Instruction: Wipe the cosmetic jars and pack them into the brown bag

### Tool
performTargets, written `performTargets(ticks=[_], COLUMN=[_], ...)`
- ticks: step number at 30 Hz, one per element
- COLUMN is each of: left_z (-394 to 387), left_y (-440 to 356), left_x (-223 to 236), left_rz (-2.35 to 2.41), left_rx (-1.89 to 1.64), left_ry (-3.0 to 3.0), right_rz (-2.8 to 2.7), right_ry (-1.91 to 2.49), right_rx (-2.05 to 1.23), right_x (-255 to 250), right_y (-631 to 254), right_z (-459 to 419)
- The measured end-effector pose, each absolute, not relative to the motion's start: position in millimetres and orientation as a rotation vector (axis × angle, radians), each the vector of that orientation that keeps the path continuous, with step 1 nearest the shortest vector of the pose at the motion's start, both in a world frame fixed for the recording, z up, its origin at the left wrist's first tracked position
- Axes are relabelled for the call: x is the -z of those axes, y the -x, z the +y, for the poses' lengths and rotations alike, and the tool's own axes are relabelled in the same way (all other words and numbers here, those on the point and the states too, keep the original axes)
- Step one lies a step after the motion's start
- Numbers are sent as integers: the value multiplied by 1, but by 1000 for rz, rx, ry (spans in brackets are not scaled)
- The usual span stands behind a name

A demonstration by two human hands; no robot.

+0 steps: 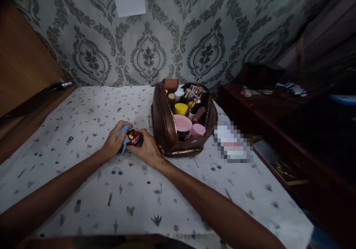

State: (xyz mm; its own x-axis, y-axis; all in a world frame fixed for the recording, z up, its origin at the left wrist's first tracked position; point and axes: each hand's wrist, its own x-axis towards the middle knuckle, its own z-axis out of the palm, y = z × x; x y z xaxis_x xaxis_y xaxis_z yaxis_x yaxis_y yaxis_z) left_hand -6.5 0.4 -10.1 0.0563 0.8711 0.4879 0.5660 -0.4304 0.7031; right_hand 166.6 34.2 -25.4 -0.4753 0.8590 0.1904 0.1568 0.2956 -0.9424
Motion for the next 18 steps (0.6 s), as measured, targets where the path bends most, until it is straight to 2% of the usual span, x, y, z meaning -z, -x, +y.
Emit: performTargets(ticks=[7,14,18], left_z=[-4,-6,-7], left_y=[7,3,-2], left_x=[9,4,-1], left_rz=[1249,1449,1534], left_rx=[-1292,-1186,-1164], left_ry=[-2386,-2215,-2080], right_rz=[-1945,-1935,-1989], right_ry=[793,868,872], right_rx=[-1200,-1138,-977], right_x=[17,25,27], right_y=[-173,-170,-171], right_z=[33,32,29])
